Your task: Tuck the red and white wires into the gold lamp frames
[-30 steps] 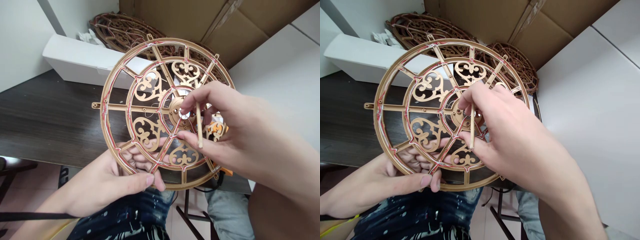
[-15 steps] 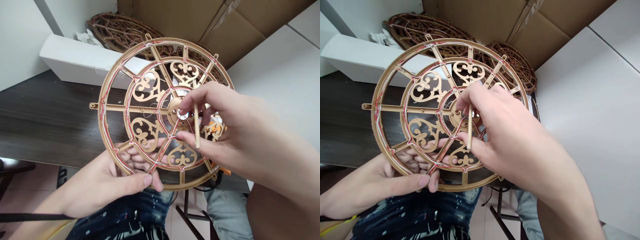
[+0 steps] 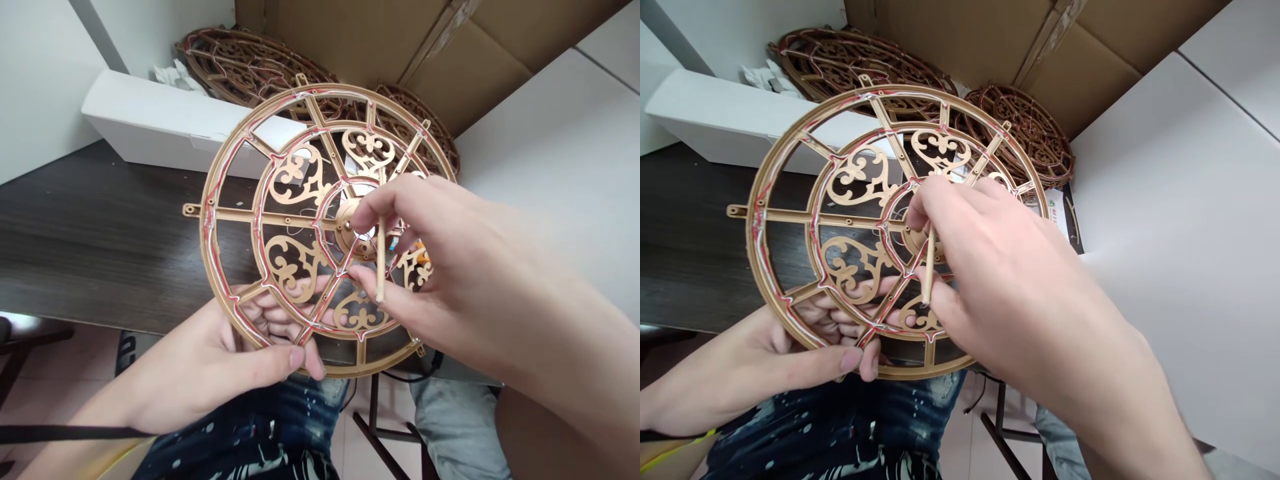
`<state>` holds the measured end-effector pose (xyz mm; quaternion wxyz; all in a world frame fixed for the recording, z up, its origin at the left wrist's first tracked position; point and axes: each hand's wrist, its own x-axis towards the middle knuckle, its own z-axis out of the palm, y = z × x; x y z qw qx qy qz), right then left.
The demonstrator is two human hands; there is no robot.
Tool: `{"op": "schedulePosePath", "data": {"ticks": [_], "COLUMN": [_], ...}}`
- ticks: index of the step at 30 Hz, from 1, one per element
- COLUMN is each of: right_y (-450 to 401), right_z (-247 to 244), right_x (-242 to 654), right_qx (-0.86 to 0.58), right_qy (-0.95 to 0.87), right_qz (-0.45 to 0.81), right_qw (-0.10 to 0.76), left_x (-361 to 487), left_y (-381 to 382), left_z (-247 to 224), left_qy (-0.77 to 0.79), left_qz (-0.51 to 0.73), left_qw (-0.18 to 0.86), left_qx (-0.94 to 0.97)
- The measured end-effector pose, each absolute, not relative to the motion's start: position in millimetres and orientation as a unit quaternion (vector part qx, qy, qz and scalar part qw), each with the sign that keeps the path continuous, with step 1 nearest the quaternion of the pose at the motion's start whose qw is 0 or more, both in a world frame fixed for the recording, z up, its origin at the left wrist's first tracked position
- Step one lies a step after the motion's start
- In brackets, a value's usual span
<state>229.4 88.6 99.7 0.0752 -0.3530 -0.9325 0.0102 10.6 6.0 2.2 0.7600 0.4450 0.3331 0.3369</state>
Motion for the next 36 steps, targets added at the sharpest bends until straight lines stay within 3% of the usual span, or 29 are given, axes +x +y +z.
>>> {"op": "schedulePosePath", "data": {"ticks": [10,15,22,36], "right_y": [89.6,84.0,90.0,136.3], "right_z": [94.3,82.0,71.4,74.8], "right_x": [231.2,229.2,212.7,162.2], "right_qx": [-0.389,-0.409,-0.397,-0.308], "right_qy": [-0.914,-0.898,-0.896,-0.935], "right_qz": [0.089,0.107,0.091,0.057], "right_qw": [0.074,0.120,0.175,0.168], "left_x": [10.9,0.1,-15.4,-38.7], "left_y": [2.0,-2.2,3.8,26.8], "left_z": [1.0,-2.5,-4.9,4.3], "left_qy": [0.323,0.367,0.363,0.362], "left_qz": [0.363,0.367,0.415,0.472], "left_qw": [0.787,0.754,0.745,0.754], "left_qx": [0.380,0.403,0.375,0.278]}}
